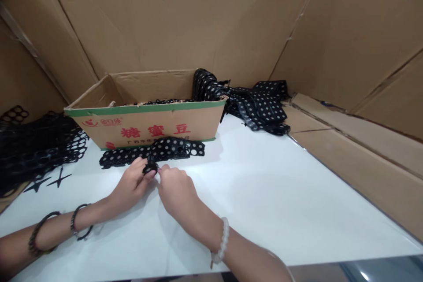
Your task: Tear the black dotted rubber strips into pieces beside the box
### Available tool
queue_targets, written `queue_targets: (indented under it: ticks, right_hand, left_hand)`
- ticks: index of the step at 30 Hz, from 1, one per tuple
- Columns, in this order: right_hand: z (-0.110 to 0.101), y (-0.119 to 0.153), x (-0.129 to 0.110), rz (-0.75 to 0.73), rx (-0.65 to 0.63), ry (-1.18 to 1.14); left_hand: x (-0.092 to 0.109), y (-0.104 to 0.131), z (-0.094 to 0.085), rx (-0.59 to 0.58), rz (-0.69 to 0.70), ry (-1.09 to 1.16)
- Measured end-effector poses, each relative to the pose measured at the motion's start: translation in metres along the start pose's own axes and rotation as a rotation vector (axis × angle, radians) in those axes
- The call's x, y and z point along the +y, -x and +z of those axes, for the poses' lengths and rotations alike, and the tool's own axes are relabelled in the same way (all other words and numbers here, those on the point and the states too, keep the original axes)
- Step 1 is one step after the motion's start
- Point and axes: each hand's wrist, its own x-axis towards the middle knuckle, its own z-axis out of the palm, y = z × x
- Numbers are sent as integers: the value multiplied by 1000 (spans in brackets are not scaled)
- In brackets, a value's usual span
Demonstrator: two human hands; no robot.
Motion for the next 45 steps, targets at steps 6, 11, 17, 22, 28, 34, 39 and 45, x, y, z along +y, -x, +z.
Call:
queue_targets:
  ticks: [6,11,17,22,28,34,39,45]
  right_hand:
    - [-14,-5,18,18,-75,-114]
    - [-34,-12,38,-78,-182,-477]
    - [-37,-10,22,-286,-31,-801]
    - [-35,-2,14,-266,179,-958]
    - [-41,5,11,-94,833,-1285]
    - [-33,9,8,-144,705,-1243]
    - [-32,11,4,-178,625,-1125]
    - [-34,14,-2,-201,549,-996]
  left_hand:
    - [-3,-1,-2,-54,-105,216]
    - [-2,-1,-7,33,-100,194]
    - [12,7,-20,60,218,98]
    - [24,4,-40,201,111,232]
    - [37,-2,-69,183,-66,743]
    - [46,6,-72,183,-4,870]
    - [46,8,-70,168,1,803]
    - [46,10,-68,195,13,749]
